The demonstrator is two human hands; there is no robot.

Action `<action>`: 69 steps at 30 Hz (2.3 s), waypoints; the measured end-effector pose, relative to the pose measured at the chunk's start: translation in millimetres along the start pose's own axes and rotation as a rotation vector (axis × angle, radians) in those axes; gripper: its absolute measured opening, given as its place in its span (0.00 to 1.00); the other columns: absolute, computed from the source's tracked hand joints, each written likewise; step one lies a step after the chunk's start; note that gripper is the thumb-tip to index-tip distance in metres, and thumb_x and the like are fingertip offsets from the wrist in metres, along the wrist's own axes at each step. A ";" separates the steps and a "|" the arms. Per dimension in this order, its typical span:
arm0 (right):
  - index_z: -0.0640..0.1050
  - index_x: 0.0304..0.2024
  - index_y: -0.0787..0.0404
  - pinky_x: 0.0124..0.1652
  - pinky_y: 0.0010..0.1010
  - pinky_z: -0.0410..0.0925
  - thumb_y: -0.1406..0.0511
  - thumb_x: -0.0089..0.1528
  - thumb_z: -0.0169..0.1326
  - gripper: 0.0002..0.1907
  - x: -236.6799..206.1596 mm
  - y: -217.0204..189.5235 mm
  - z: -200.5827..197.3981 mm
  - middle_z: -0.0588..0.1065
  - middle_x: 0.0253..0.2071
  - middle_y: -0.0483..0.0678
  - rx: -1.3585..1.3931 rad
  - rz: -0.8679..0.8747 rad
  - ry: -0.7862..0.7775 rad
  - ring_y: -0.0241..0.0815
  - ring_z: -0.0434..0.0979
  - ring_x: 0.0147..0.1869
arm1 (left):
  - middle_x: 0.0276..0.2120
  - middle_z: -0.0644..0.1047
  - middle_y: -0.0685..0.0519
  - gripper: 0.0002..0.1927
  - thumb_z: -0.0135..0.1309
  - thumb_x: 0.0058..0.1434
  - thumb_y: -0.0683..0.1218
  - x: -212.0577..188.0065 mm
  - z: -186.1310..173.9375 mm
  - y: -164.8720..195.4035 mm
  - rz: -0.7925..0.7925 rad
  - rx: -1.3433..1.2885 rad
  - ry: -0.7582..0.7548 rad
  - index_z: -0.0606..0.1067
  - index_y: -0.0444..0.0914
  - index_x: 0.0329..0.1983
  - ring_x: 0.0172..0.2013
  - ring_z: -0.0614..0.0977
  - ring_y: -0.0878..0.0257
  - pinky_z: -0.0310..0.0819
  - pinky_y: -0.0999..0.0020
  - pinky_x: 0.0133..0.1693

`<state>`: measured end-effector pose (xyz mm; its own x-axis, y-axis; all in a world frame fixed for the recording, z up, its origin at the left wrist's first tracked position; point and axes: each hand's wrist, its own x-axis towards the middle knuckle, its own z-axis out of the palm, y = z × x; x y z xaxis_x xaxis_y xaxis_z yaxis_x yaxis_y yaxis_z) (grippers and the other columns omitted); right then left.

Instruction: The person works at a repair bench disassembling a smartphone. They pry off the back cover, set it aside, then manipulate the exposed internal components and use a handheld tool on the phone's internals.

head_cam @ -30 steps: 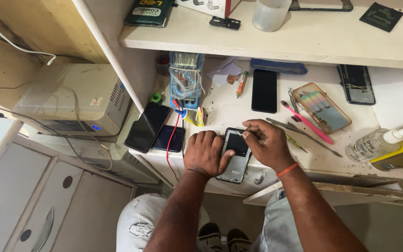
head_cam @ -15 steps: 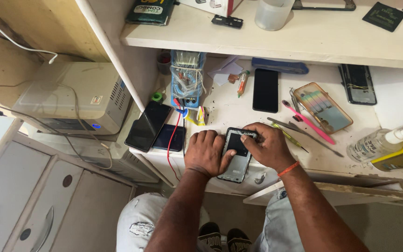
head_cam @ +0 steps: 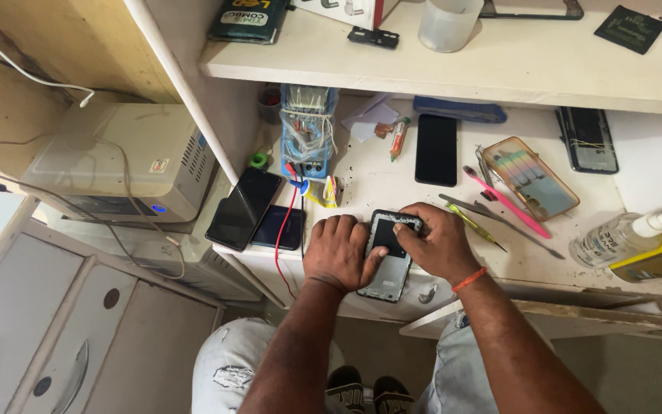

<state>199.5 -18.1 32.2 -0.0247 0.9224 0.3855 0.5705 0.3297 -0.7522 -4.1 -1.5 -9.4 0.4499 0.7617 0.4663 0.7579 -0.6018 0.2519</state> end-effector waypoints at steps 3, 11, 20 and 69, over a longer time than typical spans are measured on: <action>0.82 0.39 0.64 0.32 0.30 0.71 0.64 0.57 0.62 0.11 0.0 -2.1 0.5 0.80 0.29 0.51 -0.032 0.009 0.004 0.36 0.78 0.29 | 0.41 0.74 0.46 0.27 0.50 0.61 0.66 0.0 0.4 -0.5 0.000 0.002 -0.001 0.75 0.38 0.43 0.44 0.74 0.47 0.65 0.51 0.49; 0.82 0.44 0.63 0.30 0.29 0.73 0.61 0.58 0.64 0.15 -3.2 0.1 -0.8 0.81 0.32 0.50 -0.042 0.022 0.004 0.36 0.80 0.28 | 0.41 0.74 0.46 0.27 0.51 0.61 0.65 -0.1 1.1 -1.2 0.019 0.002 0.041 0.75 0.37 0.44 0.44 0.74 0.47 0.65 0.51 0.48; 0.82 0.46 0.60 0.30 0.31 0.71 0.62 0.57 0.65 0.16 -3.2 1.1 2.4 0.80 0.30 0.51 -0.082 0.037 0.008 0.38 0.78 0.27 | 0.41 0.74 0.46 0.27 0.51 0.60 0.66 -0.3 1.1 -1.1 0.016 0.008 0.047 0.75 0.37 0.43 0.43 0.75 0.47 0.65 0.51 0.47; 0.52 0.73 0.67 0.58 0.50 0.75 0.47 0.71 0.41 0.39 26.0 92.0 -72.2 0.73 0.52 0.58 1.390 0.662 0.755 0.54 0.80 0.50 | 0.38 0.74 0.46 0.14 0.48 0.62 0.53 2.5 -0.8 1.9 -0.085 -0.033 0.121 0.75 0.38 0.36 0.42 0.75 0.46 0.65 0.49 0.48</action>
<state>310.6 21.7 11.6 0.4996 0.8056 -0.3183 -0.7740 0.2502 -0.5817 -1.9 -0.9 -7.1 0.3229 0.7772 0.5401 0.7743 -0.5451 0.3215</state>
